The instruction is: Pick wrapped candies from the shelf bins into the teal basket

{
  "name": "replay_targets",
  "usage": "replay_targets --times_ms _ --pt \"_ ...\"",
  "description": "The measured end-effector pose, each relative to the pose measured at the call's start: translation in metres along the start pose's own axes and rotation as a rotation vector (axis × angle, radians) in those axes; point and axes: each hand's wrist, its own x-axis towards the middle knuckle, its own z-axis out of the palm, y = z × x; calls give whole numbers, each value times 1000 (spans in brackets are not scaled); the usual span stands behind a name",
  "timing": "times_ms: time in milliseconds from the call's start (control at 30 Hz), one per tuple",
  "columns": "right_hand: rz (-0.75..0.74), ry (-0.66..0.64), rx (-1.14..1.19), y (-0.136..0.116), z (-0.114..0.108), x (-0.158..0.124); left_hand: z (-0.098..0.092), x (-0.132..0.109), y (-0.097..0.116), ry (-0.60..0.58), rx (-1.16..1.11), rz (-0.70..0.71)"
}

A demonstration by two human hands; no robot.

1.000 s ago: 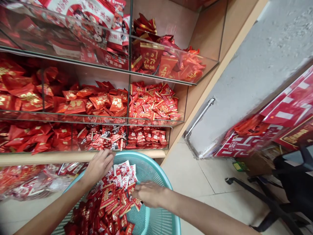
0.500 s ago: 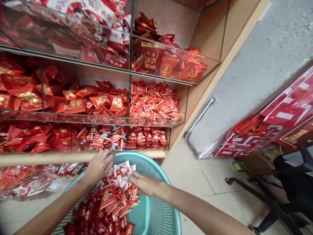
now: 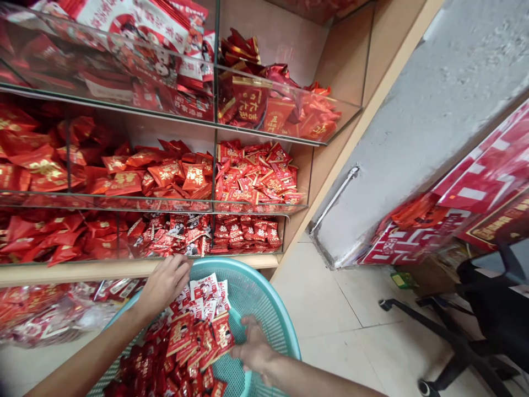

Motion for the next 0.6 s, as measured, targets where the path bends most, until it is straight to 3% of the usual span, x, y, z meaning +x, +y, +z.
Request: replay_targets --times_ms 67,133,267,367,500,600 --pt "181 -68 157 1 3 -7 0 0 0 -6 -8 -4" --pt "221 -89 280 -5 8 -12 0 1 0 -5 -8 -5" --pt "162 -79 432 -18 19 -10 1 0 -1 3 -14 0" --pt "116 -68 481 -13 23 -1 2 -1 -2 12 -13 1" --pt "145 -89 400 -3 19 10 5 -3 -4 39 -13 14" --pt "105 -17 296 -9 7 9 6 -2 -5 57 -15 31"
